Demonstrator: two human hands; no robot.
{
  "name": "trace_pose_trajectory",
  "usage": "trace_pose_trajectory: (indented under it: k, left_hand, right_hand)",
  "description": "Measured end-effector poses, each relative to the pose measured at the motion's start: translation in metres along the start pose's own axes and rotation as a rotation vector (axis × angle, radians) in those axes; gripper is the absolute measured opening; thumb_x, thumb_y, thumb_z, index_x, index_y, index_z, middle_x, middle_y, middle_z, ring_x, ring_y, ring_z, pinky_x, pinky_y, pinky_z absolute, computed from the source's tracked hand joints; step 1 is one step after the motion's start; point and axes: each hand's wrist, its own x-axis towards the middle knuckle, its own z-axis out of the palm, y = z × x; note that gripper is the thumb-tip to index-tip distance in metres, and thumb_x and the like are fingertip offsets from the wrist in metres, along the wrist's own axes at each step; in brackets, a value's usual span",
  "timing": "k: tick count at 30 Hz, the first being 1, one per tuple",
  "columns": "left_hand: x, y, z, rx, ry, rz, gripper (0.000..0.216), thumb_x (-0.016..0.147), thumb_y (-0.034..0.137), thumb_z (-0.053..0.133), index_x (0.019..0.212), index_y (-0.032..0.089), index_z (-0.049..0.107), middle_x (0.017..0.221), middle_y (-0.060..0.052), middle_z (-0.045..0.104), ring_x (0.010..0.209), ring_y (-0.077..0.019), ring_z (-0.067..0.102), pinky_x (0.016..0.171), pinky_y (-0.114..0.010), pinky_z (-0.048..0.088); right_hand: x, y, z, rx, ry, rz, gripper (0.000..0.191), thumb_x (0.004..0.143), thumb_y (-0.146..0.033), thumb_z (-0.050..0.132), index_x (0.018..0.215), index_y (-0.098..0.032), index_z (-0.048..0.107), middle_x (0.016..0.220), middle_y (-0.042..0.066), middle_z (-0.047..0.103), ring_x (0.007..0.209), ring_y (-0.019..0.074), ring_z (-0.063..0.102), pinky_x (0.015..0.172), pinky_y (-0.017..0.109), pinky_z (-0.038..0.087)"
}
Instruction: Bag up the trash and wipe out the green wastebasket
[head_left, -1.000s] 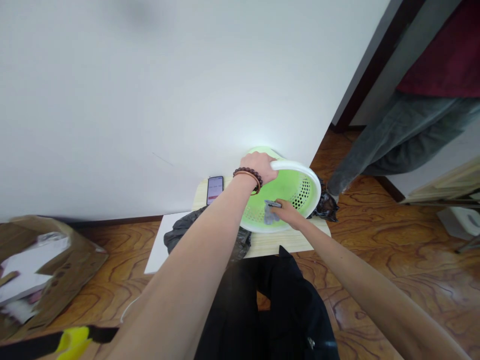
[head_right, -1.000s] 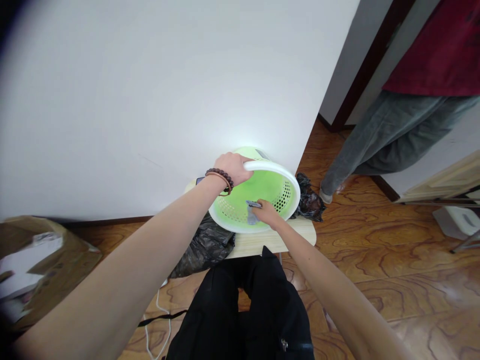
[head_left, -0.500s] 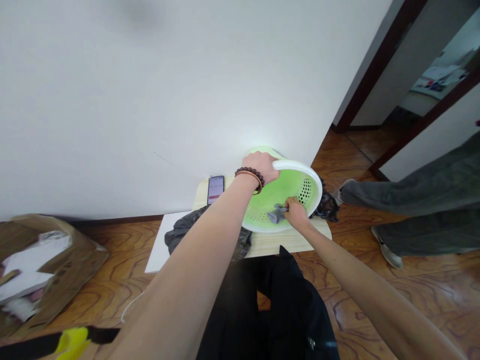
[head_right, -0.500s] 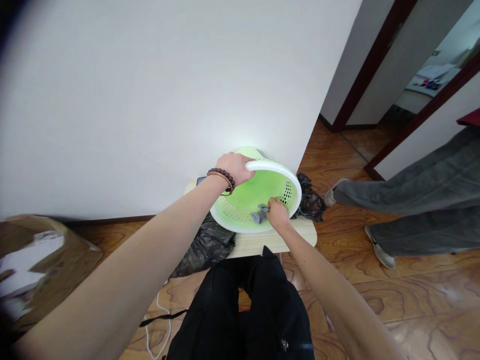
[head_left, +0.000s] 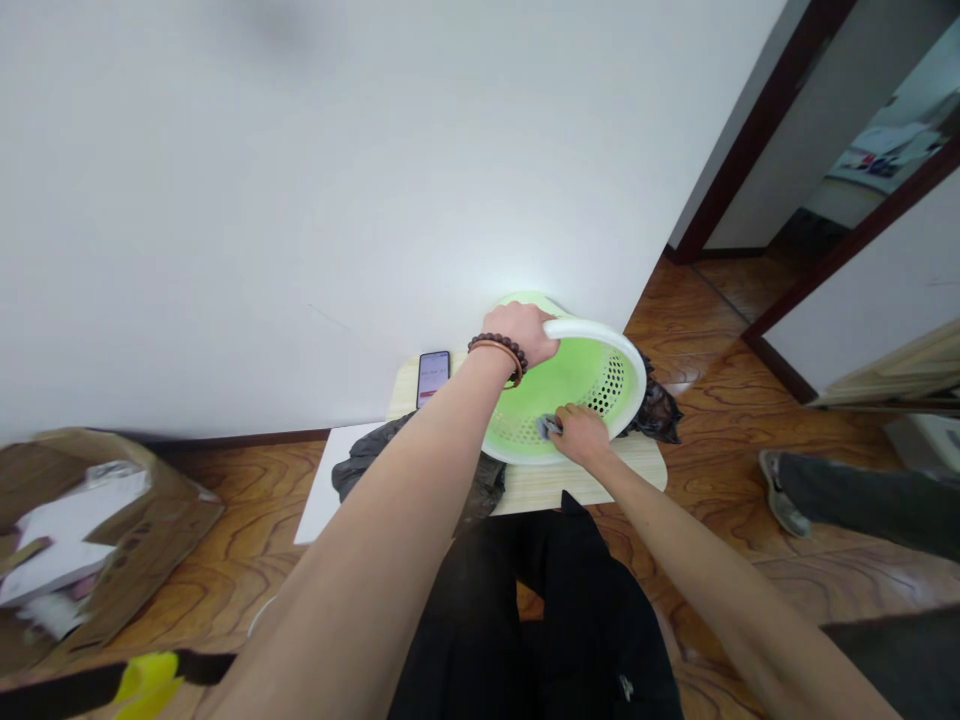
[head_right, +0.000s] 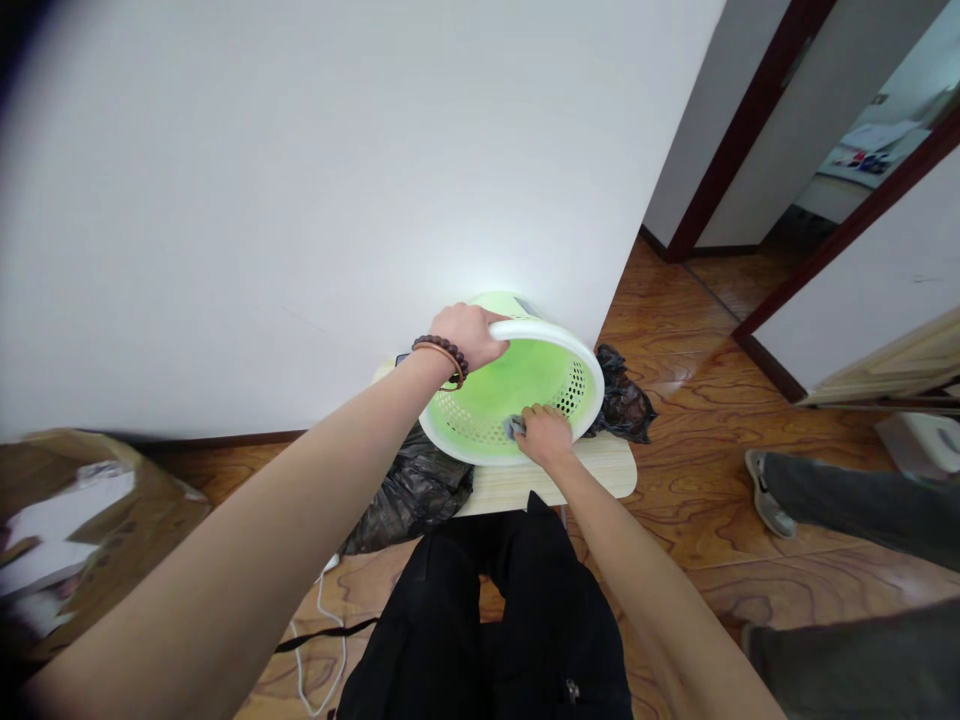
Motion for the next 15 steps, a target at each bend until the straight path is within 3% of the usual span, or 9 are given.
trace_pose_trajectory:
  k: [5, 12, 15]
  left_hand:
    - [-0.001, 0.002, -0.002, -0.001, -0.019, -0.012, 0.040, 0.075, 0.040, 0.045, 0.108, 0.032, 0.064, 0.096, -0.005, 0.067, 0.087, -0.0226, 0.060, 0.076, -0.033, 0.045]
    - [0.001, -0.001, 0.003, 0.013, -0.009, 0.004, 0.042, 0.074, 0.039, 0.044, 0.112, 0.036, 0.061, 0.094, -0.005, 0.067, 0.086, -0.0250, 0.060, 0.074, -0.035, 0.045]
    - [-0.001, -0.001, 0.003, 0.018, -0.001, 0.014, 0.042, 0.073, 0.039, 0.045, 0.111, 0.038, 0.061, 0.090, -0.005, 0.067, 0.083, -0.0250, 0.061, 0.072, -0.035, 0.046]
  right_hand:
    - [0.001, -0.012, 0.003, -0.001, -0.042, -0.001, 0.031, 0.086, -0.036, 0.041, 0.097, -0.015, 0.060, 0.097, 0.013, 0.061, 0.093, 0.0255, 0.053, 0.081, 0.035, 0.034]
    - [-0.001, -0.017, 0.003, -0.053, -0.106, -0.095, 0.046, 0.079, -0.048, 0.048, 0.105, -0.012, 0.059, 0.102, 0.017, 0.059, 0.098, 0.0297, 0.050, 0.085, 0.039, 0.033]
    - [0.001, -0.024, 0.005, -0.051, -0.113, -0.051, 0.052, 0.080, -0.055, 0.042, 0.104, -0.012, 0.059, 0.101, 0.018, 0.059, 0.096, 0.0299, 0.051, 0.083, 0.039, 0.035]
